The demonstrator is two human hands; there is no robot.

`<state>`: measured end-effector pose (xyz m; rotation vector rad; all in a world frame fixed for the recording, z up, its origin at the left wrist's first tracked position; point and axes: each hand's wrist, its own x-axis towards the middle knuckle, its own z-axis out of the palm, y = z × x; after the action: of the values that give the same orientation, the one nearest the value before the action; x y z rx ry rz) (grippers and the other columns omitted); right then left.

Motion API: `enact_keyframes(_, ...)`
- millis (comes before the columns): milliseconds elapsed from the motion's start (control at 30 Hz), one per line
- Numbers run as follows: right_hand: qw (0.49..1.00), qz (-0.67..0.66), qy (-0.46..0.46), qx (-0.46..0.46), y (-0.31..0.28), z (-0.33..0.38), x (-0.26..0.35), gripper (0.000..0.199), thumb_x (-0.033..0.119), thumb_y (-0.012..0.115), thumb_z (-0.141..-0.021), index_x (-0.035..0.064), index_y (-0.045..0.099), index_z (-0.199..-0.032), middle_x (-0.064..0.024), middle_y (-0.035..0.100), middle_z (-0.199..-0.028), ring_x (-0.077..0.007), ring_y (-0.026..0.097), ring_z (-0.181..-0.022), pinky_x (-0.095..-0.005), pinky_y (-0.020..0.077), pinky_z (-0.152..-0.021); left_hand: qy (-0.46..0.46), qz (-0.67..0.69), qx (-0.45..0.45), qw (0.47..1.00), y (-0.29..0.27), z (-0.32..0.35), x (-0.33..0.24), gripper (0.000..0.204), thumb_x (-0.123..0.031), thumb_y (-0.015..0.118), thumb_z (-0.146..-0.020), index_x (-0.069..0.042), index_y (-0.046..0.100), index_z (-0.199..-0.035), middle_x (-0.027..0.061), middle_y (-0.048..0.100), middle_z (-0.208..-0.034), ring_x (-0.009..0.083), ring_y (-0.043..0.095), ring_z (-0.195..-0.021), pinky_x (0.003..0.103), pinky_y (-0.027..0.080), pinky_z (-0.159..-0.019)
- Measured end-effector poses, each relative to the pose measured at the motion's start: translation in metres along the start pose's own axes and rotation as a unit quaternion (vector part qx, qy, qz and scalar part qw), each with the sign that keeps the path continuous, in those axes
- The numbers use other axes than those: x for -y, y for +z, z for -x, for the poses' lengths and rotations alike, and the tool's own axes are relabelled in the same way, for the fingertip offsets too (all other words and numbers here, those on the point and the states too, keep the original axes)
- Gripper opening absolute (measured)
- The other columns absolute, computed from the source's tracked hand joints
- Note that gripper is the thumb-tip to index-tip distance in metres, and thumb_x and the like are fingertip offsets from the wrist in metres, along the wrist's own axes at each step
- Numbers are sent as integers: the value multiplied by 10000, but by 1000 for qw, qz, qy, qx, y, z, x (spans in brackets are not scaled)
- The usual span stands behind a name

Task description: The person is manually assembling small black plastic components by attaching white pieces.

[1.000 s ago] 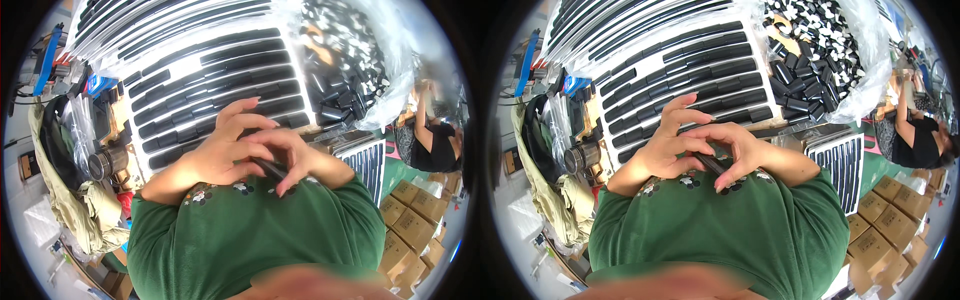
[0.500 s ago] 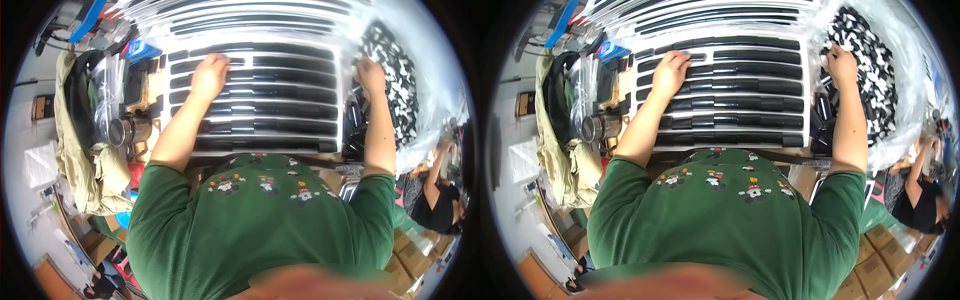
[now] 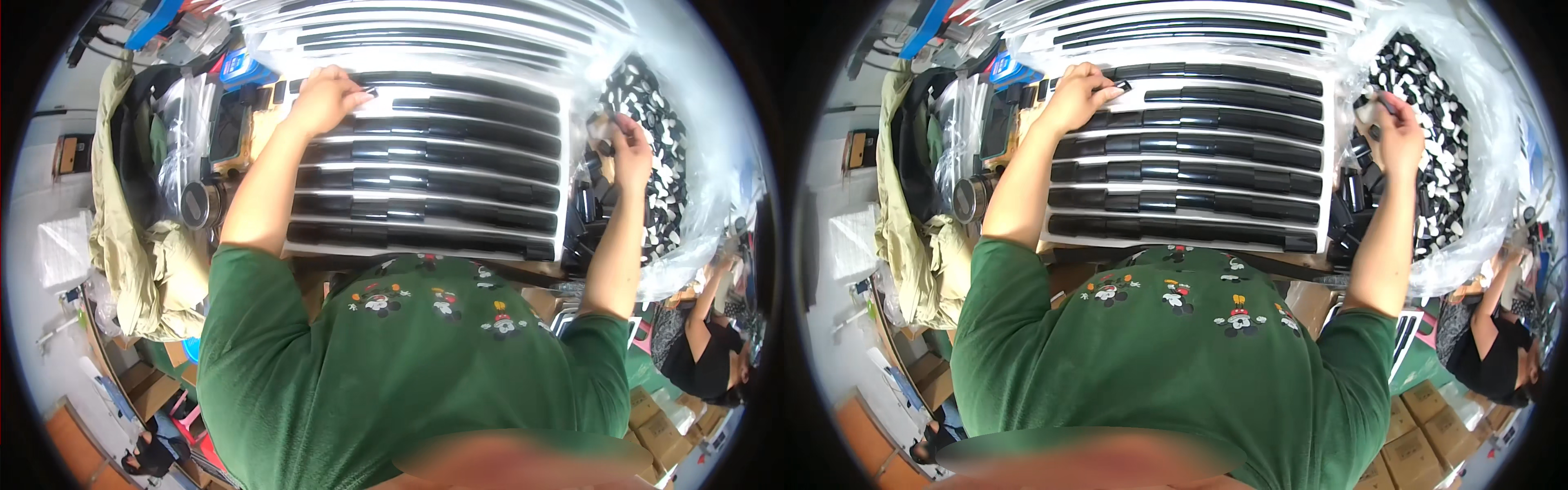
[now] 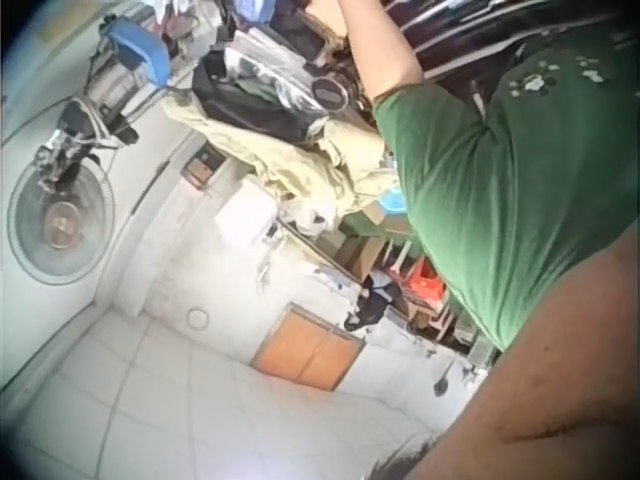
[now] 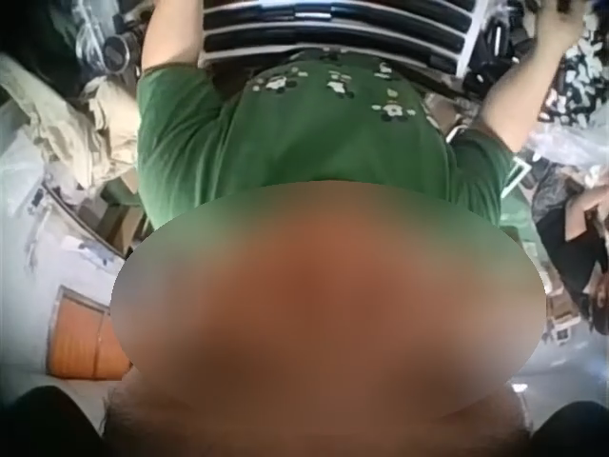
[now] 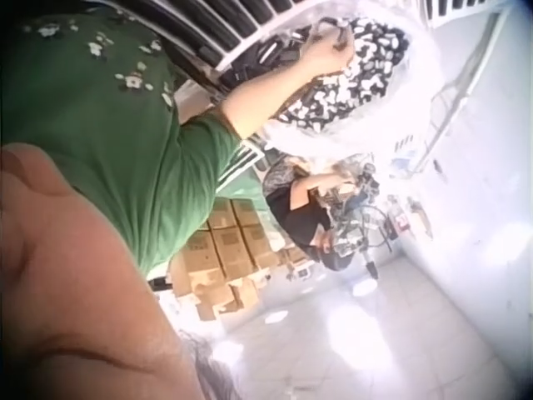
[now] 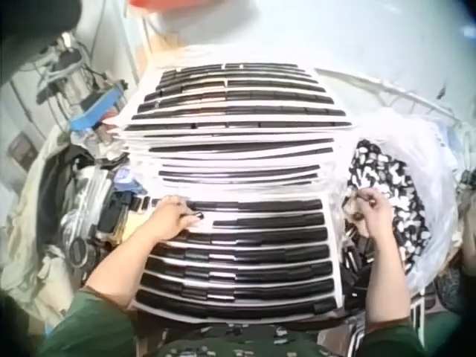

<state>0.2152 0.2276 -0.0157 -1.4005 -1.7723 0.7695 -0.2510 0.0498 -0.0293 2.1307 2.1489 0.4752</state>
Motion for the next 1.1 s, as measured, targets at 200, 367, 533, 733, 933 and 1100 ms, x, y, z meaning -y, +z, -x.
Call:
enact_keyframes(200, 927, -364, 13, 92, 83, 115, 117, 289, -12, 537, -854, -44, 583, -1138, -133, 608, -1136, -180, 557, -1064, -272, 408, -937, 77, 280, -80, 954, 7, 37, -113, 160, -141, 630, -820, -9, 657, -906, 89, 584, -900, 253, 536, -908, 321, 422, -807)
enact_keyframes(367, 953, -224, -184, 90, 99, 149, 137, 295, -25, 583, -821, -46, 593, -1115, -162, 588, -1168, -195, 567, -1050, -267, 428, -896, 78, 365, -133, 918, 5, 50, -162, 76, -92, 663, -758, -49, 673, -820, 69, 577, -870, 267, 514, -847, 353, 419, -763)
enact_keyframes(533, 875, -424, -109, 208, 83, 163, 109, 235, -20, 556, -816, -22, 578, -1050, -186, 576, -1088, -288, 566, -1004, -376, 449, -873, 176, 272, -149, 934, -11, 59, -172, 146, -102, 677, -720, -74, 668, -863, 46, 573, -886, 255, 504, -872, 360, 399, -791)
enact_keyframes(733, 624, -579, 226, 474, 62, 187, 123, 868, 289, 827, -606, -69, 381, -1259, -151, 495, -1181, -255, 521, -1076, -383, 434, -902, 347, 222, -147, 899, -32, 71, -186, 378, -223, 713, -563, -95, 635, -910, -14, 556, -913, 206, 491, -907, 373, 333, -717)
enact_keyframes(933, 682, -567, 152, 436, 60, 203, 133, 673, 199, 775, -660, -41, 471, -1210, -89, 559, -1106, -163, 542, -1018, -289, 408, -909, 373, 240, -146, 884, -32, 76, -186, 359, -310, 670, -675, -92, 656, -960, -2, 562, -915, 217, 484, -856, 357, 335, -733)
enact_keyframes(1100, 648, -566, 206, 467, 67, 194, 126, 760, 374, 773, -619, -80, 474, -1150, -108, 551, -1009, -176, 533, -956, -274, 414, -814, 358, 245, -129, 892, -24, 67, -183, 353, -325, 668, -672, -97, 654, -941, -3, 563, -921, 220, 493, -874, 368, 333, -737)
